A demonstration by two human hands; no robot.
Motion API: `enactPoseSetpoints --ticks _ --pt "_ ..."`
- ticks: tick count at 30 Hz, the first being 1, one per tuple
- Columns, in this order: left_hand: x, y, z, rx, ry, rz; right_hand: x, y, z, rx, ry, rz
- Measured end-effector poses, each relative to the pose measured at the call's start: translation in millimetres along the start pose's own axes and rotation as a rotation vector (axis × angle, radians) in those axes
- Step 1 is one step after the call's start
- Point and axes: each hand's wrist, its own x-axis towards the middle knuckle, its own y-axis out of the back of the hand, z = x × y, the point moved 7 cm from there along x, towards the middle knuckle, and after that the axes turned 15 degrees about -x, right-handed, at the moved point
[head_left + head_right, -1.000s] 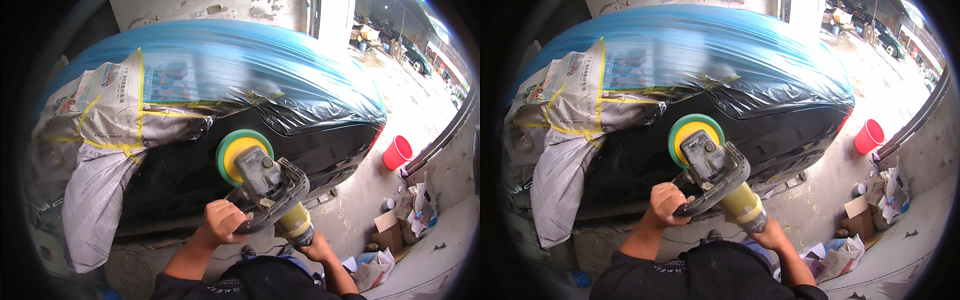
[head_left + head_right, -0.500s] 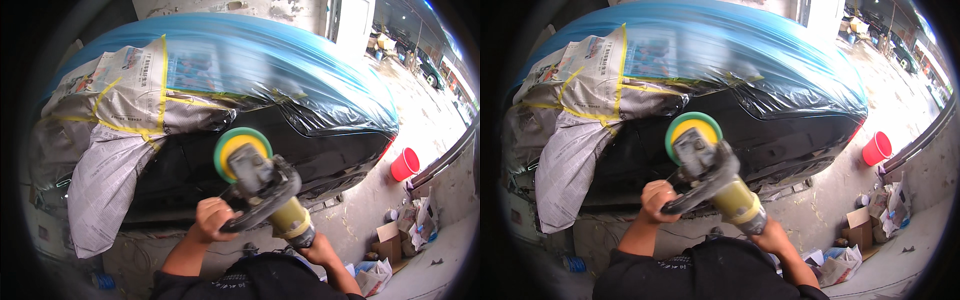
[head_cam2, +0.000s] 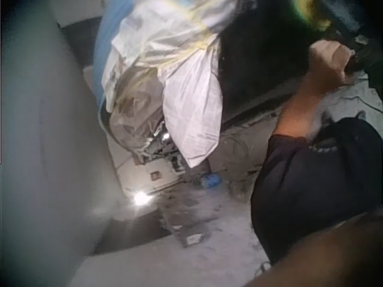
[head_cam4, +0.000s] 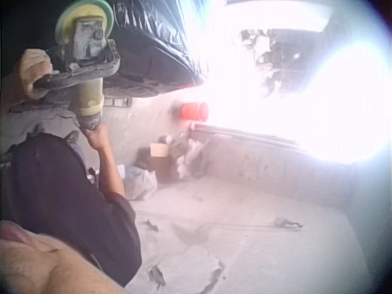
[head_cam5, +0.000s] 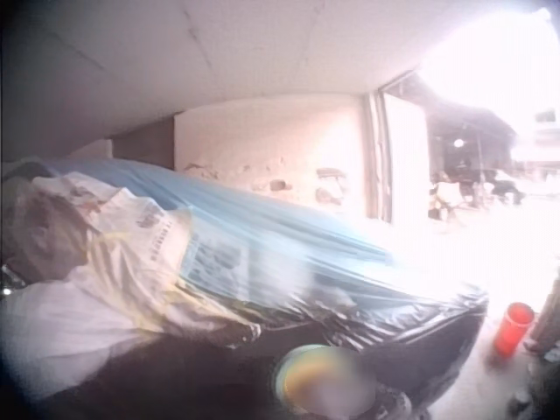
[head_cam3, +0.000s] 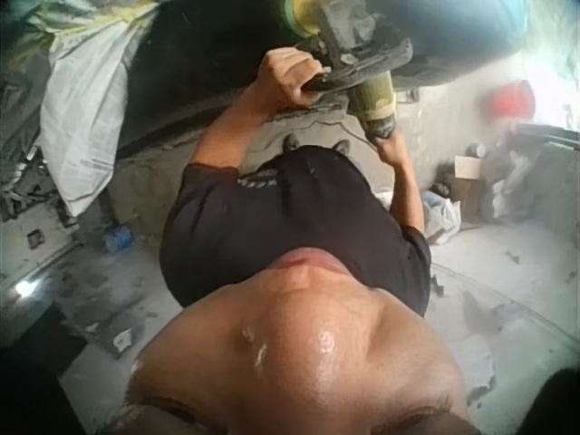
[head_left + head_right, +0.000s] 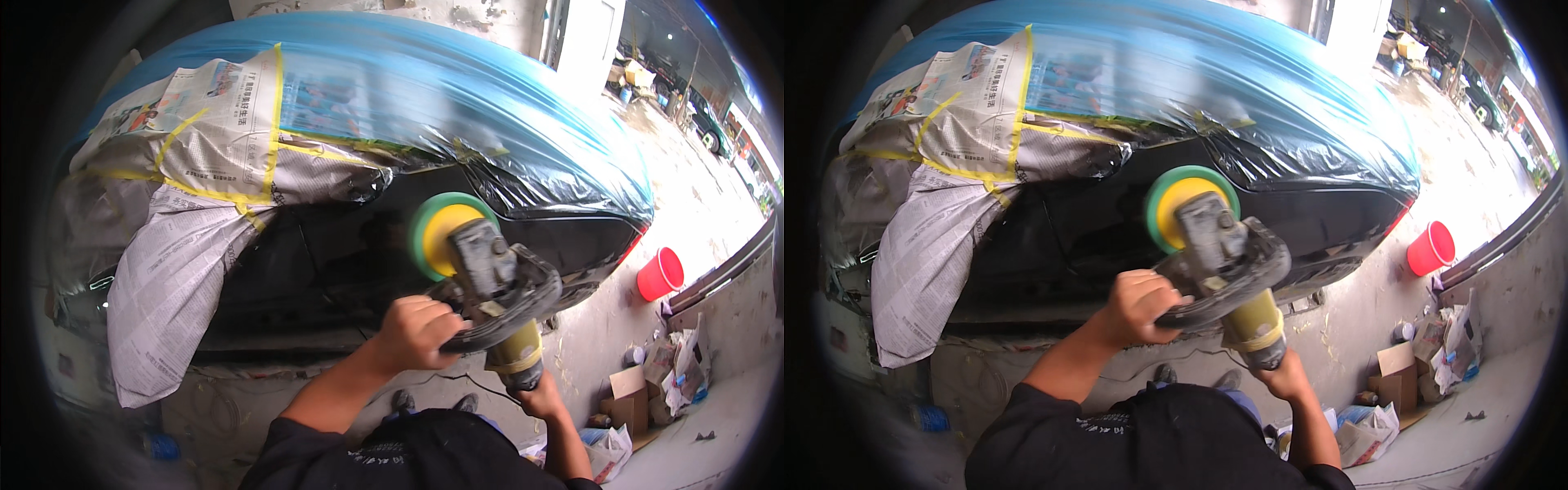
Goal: The person uses a rotary polisher with a yellow and green pad to buff the black car hood. They apply polishing compound from a bottle and continue polishing the surface. The person then removes the pad from the polisher and cleans it with a cloth.
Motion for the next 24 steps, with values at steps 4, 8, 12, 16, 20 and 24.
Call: enactPoseSetpoints --ticks 4,8,12,16,20,24 --pt "0.5 -7.3 4.9 0.007 0.01 -0.002 -11.5 -21.0 24.7 0.017 -0.077 -0.033" --pt "-37.9 40.7 20.4 0.063 0.018 0.031 -4.1 -46.3 -18.2 -0.075 0.067 -0.092" --pt "-78.6 75.6 39.8 0.166 0.043 0.155 8.7 -68.9 -39.9 -0.264 0.074 -0.185" --pt "-61.3 57.9 26.3 0.158 0.048 0.113 15.7 -68.0 -19.3 -0.088 0.131 -0.035" --pt "-7.0 -15.3 1.3 -0.033 0.062 -0.069 5.0 -47.9 43.0 0.015 -0.029 -0.015" --pt "35.2 -69.3 -4.9 -0.069 0.096 -0.118 -11.8 -40.7 94.9 0.21 -0.175 0.004"
